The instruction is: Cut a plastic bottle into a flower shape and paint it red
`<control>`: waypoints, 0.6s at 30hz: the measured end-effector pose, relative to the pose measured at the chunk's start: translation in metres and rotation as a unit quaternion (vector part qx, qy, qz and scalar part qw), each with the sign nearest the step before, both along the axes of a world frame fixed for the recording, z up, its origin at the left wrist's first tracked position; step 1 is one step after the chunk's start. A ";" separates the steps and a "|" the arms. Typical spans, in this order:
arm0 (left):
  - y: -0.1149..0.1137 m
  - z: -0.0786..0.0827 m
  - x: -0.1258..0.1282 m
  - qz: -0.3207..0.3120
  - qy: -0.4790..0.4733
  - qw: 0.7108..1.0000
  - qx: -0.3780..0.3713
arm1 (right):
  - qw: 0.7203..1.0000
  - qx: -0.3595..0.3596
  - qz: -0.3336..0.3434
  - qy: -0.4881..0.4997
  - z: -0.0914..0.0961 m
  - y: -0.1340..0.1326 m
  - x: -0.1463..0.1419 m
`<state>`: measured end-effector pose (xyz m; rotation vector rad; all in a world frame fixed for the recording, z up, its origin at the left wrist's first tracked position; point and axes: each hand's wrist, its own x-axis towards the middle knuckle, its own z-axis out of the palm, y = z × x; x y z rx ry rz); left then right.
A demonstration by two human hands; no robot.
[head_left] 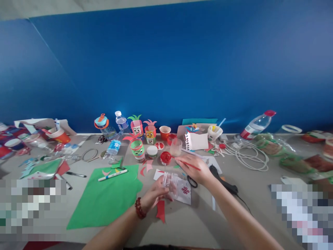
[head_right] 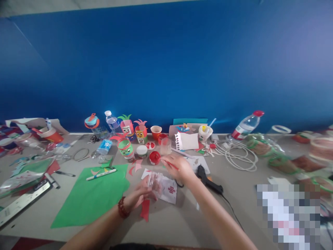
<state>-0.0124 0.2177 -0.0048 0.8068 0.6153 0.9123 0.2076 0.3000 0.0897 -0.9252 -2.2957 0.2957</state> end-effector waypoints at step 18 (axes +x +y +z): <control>0.000 0.003 0.001 -0.002 -0.004 1.000 -0.010 | 0.989 -0.134 -0.062 0.009 0.016 0.019 -0.002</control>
